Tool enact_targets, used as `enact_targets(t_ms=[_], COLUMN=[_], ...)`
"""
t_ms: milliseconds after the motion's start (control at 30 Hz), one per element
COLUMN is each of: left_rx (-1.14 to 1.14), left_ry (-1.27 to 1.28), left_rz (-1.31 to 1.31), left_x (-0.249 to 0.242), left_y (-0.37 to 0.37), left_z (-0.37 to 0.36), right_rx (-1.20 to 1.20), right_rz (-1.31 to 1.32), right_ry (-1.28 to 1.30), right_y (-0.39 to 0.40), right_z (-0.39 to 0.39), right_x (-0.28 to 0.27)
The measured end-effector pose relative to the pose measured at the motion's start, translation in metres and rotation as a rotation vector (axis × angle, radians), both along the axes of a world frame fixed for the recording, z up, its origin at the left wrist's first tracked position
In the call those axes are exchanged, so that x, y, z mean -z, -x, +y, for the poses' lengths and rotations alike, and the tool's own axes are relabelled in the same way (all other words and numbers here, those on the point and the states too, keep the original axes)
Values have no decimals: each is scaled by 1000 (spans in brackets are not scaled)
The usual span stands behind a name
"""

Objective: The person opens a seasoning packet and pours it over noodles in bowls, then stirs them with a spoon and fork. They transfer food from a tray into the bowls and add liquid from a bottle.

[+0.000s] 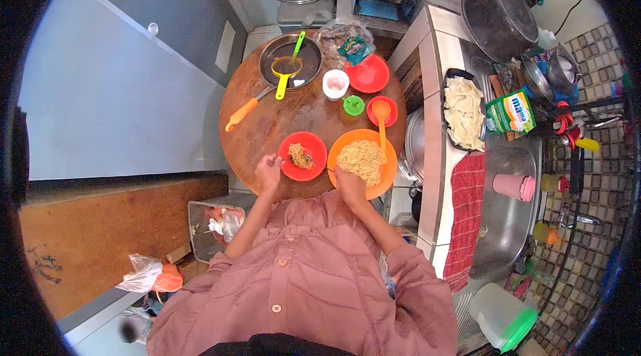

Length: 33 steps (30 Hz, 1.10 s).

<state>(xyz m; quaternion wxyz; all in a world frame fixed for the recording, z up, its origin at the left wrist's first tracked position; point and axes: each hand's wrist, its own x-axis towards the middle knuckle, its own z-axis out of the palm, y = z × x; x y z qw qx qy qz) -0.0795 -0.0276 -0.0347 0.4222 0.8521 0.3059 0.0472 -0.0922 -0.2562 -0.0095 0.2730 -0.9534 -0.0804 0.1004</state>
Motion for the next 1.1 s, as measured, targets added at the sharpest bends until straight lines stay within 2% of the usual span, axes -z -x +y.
enact_targets(t_ms=[33,67,100,167,267,367,467,567,667,800,867,1000,1100], left_rx=[-30,-61,-61,17,-33,-57,-29,7,-32,-74,-41,-21,-29], left_ry=[90,179,177,-7,104,120,127,58,68,151,-27,-31,5], left_rz=[-24,-47,-48,-143,-129,-77,17,-31,-36,-29,-47,-48,-195], left_x=[1,1,0,-2,32,39,1,47,35,39,35,-1,-6], left_y=[-1,-1,0,3,9,16,20,26,23,17,16,7,0], left_z=[-1,0,1,4,20,27,20,24,15,14,13,8,10], right_rx=[-65,-66,-98,-130,-53,19,53,-20,-72,-139,-155,-190,-153], right_rz=[-3,-3,-59,-116,-82,-25,-17,20,113,52,36,-135,-172], right_ry=[112,111,135,159,169,174,101,100,92,79,110,210,250], right_y=[1,2,4,3,-7,-20,-31,-37,-37,-25,-17,-9,-12], right_z=[0,-1,-2,-5,-4,3,9,9,4,-10,-17,-27,-25], right_x=[-3,-4,-5,-6,-9,-5,17,28,31,21,19,18,8])
